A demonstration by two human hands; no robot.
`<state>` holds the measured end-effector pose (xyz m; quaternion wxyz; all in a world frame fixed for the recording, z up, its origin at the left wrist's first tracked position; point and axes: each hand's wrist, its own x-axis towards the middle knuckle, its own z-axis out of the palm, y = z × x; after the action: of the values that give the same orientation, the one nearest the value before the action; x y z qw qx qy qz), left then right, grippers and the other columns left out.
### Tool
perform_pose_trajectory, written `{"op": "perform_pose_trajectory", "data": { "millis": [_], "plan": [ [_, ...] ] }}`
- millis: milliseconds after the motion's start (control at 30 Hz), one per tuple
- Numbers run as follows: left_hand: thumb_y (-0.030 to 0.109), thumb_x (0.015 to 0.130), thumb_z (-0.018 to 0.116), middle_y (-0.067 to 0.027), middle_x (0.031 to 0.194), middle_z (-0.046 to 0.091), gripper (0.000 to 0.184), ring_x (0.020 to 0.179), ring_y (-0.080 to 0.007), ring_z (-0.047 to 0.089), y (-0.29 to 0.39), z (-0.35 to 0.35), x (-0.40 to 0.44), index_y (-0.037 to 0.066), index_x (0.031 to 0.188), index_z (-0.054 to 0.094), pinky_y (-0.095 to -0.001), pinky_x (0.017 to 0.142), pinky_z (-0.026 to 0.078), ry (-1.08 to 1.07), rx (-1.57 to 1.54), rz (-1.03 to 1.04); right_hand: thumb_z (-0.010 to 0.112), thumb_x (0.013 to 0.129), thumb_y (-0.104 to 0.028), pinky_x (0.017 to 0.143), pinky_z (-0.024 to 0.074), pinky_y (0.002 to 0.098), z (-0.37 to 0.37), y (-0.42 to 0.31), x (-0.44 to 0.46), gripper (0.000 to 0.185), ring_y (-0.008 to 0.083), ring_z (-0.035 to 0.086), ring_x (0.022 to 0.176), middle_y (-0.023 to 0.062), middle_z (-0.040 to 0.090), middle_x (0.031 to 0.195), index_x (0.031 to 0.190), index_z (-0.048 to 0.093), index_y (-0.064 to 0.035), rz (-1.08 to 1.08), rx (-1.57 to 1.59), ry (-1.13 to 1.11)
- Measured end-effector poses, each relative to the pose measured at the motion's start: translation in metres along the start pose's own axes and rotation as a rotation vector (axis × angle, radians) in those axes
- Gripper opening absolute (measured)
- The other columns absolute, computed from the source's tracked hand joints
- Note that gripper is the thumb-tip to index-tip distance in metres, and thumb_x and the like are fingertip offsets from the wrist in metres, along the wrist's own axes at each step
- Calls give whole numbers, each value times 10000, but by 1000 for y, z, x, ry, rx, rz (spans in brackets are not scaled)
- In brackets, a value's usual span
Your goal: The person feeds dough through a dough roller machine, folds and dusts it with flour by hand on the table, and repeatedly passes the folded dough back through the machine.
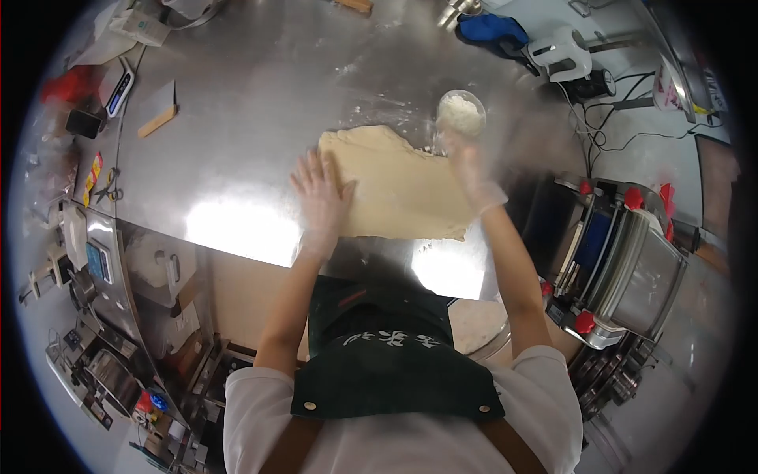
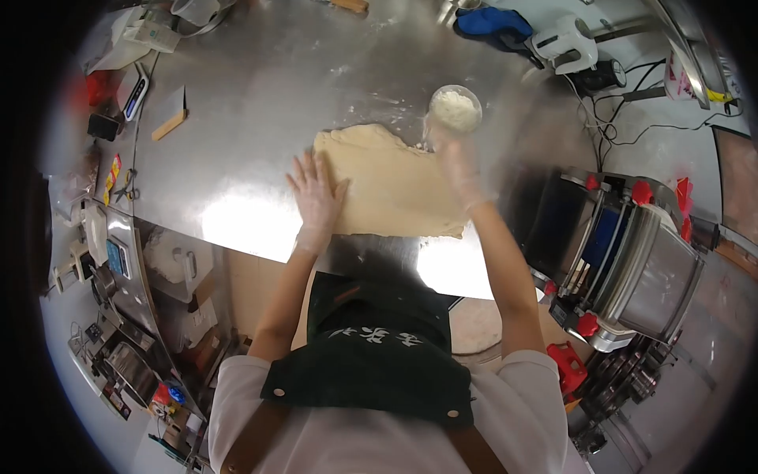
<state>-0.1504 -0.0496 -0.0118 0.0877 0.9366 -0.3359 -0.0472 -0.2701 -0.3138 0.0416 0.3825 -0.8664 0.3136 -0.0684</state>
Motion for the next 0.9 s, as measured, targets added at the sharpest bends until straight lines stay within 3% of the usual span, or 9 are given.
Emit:
{"op": "perform_pose_trajectory", "data": {
  "millis": [67, 133, 267, 367, 467, 600, 700, 833, 900],
  "plan": [
    [460, 903, 605, -227, 1522, 356, 753, 1448, -407, 258, 34, 0, 29, 4, 1459, 379, -603, 1171, 181, 64, -55, 130, 568, 982, -197, 932, 513, 375, -17, 8, 12, 323, 338, 647, 1089, 195, 650, 1220, 1283, 623, -95, -8, -41, 86],
    [505, 910, 566, -220, 1539, 336, 784, 1463, -393, 234, 78, 16, 39, 11, 1481, 356, -578, 1184, 163, -151, -90, 281, 548, 993, -188, 983, 488, 370, -19, 20, 17, 363, 334, 617, 1167, 209, 602, 1307, 1344, 577, -103, -2, -78, 103],
    [451, 859, 655, -160, 1538, 341, 805, 1469, -364, 228, 135, 50, -30, 31, 1478, 358, -567, 1186, 168, -300, -110, 991, 526, 976, -158, 1066, 423, 401, 10, 19, -49, 413, 349, 548, 1253, 196, 575, 1356, 1379, 537, -66, -36, -114, 158],
    [415, 837, 696, -138, 1549, 328, 802, 1472, -348, 230, 84, 38, -47, 55, 1475, 370, -577, 1180, 174, -446, -391, 916, 530, 957, -218, 1161, 299, 463, 53, 62, -109, 528, 369, 405, 1379, 205, 447, 1473, 1435, 441, -11, -128, -504, 171],
    [412, 863, 680, -142, 1599, 250, 816, 1482, -350, 205, 4, 5, -1, 81, 1515, 318, -585, 1174, 181, -270, -217, 559, 538, 943, -332, 1208, 171, 507, 97, 57, -117, 671, 384, 264, 1453, 206, 295, 1567, 1478, 341, 22, -6, -652, 302],
    [453, 946, 550, -164, 1611, 214, 733, 1482, -382, 184, -22, 7, 68, 65, 1523, 317, -563, 1184, 157, -19, 9, 220, 554, 930, -410, 1205, 168, 495, 146, -69, -56, 740, 340, 252, 1464, 192, 320, 1559, 1501, 317, -4, -76, -310, -290],
    [444, 977, 490, -174, 1607, 221, 692, 1483, -400, 170, -17, 20, 94, 63, 1526, 312, -564, 1189, 141, -13, 63, 131, 552, 935, -394, 1198, 182, 488, 142, -52, -54, 706, 310, 269, 1458, 176, 350, 1546, 1497, 330, -29, -404, -423, -126],
    [454, 985, 459, -183, 1598, 244, 692, 1489, -398, 159, 36, 14, 83, 58, 1530, 299, -550, 1202, 123, -89, 165, 241, 582, 931, -306, 1181, 222, 487, 57, 22, -68, 611, 319, 312, 1437, 153, 409, 1512, 1453, 406, -40, 148, -671, 159],
    [472, 979, 457, -191, 1594, 250, 714, 1492, -387, 161, 82, 19, 65, 46, 1528, 293, -532, 1210, 121, -134, 135, 429, 580, 922, -371, 1088, 374, 416, 45, 61, -100, 656, 320, 439, 1338, 152, 458, 1468, 1458, 404, -34, 163, -782, 352]
  ]
}}
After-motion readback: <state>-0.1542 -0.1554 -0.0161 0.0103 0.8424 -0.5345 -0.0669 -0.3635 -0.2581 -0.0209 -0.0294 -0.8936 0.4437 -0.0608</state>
